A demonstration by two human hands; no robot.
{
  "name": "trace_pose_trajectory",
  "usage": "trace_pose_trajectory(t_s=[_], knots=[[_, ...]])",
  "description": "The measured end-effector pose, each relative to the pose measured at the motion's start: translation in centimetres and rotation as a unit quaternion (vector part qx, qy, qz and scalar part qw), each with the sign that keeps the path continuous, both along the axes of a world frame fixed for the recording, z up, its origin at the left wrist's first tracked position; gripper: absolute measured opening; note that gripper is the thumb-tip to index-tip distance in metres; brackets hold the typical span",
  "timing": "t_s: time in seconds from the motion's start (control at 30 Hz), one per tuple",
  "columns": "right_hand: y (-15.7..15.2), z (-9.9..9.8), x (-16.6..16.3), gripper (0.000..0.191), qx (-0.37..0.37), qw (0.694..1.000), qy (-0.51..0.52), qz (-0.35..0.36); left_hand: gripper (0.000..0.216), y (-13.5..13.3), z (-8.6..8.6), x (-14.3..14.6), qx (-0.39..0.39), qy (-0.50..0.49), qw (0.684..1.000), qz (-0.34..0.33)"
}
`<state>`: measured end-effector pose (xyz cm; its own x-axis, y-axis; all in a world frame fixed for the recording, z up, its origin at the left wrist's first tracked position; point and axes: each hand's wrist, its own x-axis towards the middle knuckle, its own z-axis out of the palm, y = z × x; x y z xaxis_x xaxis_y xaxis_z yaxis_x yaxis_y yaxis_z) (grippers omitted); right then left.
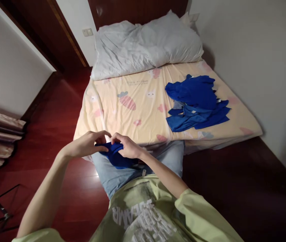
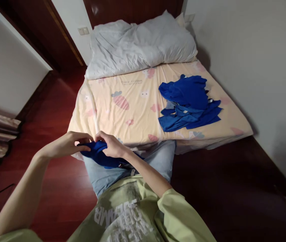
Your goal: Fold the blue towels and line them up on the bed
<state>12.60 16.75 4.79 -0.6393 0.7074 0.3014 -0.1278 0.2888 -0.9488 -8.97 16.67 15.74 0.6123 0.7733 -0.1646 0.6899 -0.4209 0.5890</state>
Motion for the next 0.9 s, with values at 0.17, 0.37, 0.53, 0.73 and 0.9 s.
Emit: trace_pose_trajectory(t_s=[0.17, 0.37, 0.53, 0.73, 0.9], knots=[[1.0, -1.7, 1.0, 0.039, -0.052, 0.997, -0.004, -0.051, 0.019, -0.7, -0.2, -1.0, 0.146, -0.009, 0.989, 0.037], [2.3, -7.7, 4.1, 0.021, -0.048, 0.989, -0.139, -0.028, 0.019, -2.0, 1.6, -3.1, 0.351, 0.036, 0.927, 0.13], [2.4, -13.0, 7.9, 0.019, -0.029, 0.951, -0.3, -0.068, 0.014, -2.1, 2.5, -6.3, 0.418, 0.027, 0.885, 0.204], [1.6, -16.5, 12.3, 0.013, -0.03, 0.933, -0.355, -0.049, 0.014, -1.9, 2.8, -10.1, 0.451, 0.041, 0.854, 0.255], [1.6, -16.3, 15.6, 0.019, -0.069, 0.923, -0.377, -0.025, 0.013, -1.6, 1.7, -13.3, 0.424, 0.065, 0.862, 0.271]])
